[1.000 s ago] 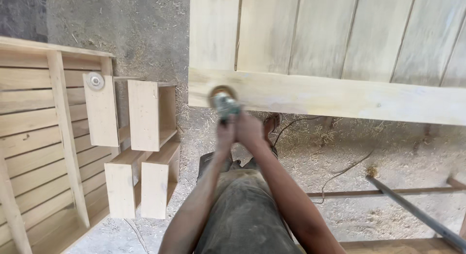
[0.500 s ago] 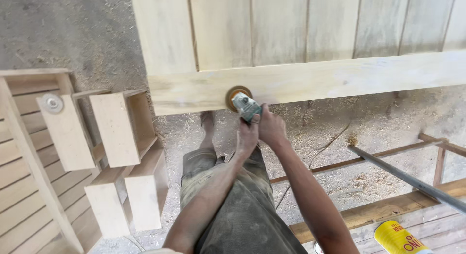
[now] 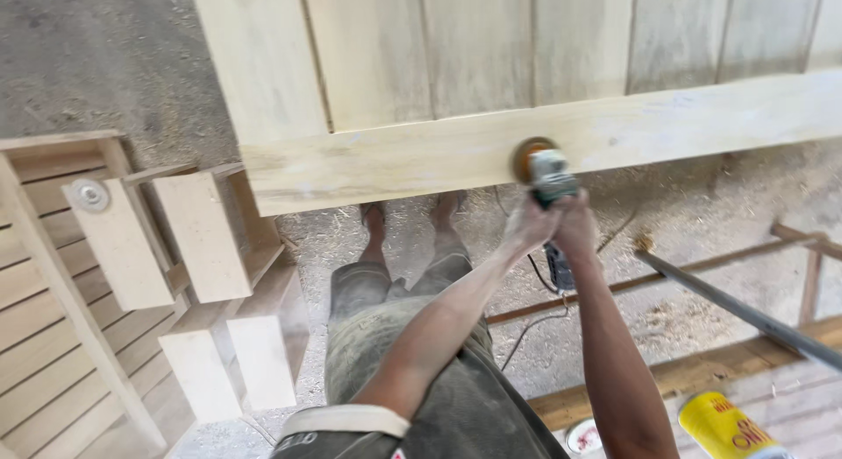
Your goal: The person uses an orbital sander to smooth the surface of a wooden door. They move the sander across the planks and frame, generating sawdust and leaving a visibly smoother finish.
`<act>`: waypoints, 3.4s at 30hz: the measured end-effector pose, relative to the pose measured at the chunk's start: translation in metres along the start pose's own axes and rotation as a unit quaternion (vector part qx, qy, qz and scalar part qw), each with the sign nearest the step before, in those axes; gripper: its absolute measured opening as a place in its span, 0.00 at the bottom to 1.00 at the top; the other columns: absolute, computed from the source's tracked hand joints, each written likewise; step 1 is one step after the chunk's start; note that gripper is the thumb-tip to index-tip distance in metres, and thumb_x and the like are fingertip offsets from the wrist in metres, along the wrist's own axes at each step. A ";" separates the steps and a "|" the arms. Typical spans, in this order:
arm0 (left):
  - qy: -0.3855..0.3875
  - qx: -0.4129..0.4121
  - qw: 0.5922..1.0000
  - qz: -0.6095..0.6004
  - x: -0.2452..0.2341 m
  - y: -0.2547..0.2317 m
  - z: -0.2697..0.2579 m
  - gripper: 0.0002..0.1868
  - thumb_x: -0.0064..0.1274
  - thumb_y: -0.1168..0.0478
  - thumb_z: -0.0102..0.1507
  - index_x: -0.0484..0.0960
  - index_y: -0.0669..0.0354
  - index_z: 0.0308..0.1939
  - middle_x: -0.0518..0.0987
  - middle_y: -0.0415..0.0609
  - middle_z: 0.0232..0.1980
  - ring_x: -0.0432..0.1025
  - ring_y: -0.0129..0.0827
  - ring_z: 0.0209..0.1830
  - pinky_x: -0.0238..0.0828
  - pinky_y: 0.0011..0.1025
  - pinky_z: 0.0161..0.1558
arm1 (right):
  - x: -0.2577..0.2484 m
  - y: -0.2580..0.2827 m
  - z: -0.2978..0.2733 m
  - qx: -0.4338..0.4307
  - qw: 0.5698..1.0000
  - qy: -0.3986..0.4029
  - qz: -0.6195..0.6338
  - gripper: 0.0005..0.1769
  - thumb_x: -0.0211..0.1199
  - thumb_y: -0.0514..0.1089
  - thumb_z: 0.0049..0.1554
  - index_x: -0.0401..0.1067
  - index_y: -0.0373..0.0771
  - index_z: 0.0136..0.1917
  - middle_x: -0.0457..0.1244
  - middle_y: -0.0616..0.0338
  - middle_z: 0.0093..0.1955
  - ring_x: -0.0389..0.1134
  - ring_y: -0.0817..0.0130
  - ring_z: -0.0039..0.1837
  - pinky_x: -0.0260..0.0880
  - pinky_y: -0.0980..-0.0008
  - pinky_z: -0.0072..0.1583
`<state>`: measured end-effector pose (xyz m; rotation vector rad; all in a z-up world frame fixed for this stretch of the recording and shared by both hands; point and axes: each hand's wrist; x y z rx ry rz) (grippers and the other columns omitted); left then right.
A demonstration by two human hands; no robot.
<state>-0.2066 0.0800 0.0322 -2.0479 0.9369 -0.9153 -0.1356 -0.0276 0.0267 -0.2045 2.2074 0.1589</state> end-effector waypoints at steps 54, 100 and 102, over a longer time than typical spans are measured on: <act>-0.243 0.033 0.968 0.046 -0.118 0.019 -0.068 0.33 0.47 0.40 0.72 0.67 0.67 0.65 0.79 0.59 0.56 0.76 0.47 0.52 0.74 0.41 0.52 | -0.005 0.168 -0.061 -0.234 0.971 0.034 0.031 0.23 0.59 0.54 0.61 0.64 0.35 0.59 0.71 0.44 0.43 0.74 0.44 0.43 0.74 0.46 0.43; -0.325 -0.193 0.925 -0.031 -0.049 0.018 0.004 0.38 0.42 0.36 0.79 0.78 0.75 0.61 0.77 0.78 0.43 0.70 0.49 0.35 0.64 0.46 0.33 | -0.039 0.121 0.034 -0.375 0.922 0.091 -0.024 0.28 0.50 0.54 0.66 0.58 0.30 0.69 0.71 0.46 0.38 0.75 0.48 0.42 0.75 0.50 0.46; -0.261 -0.176 0.948 -0.055 -0.014 0.017 0.034 0.40 0.38 0.33 0.65 0.61 0.55 0.72 0.79 0.54 0.56 0.79 0.43 0.52 0.83 0.40 0.41 | -0.066 0.094 0.061 -0.323 0.939 0.110 -0.046 0.30 0.55 0.49 0.56 0.59 0.32 0.68 0.70 0.44 0.40 0.75 0.47 0.42 0.76 0.50 0.45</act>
Point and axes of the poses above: each hand's wrist, its own z-axis towards the middle knuckle, its own x-axis out of the palm, y = z × x
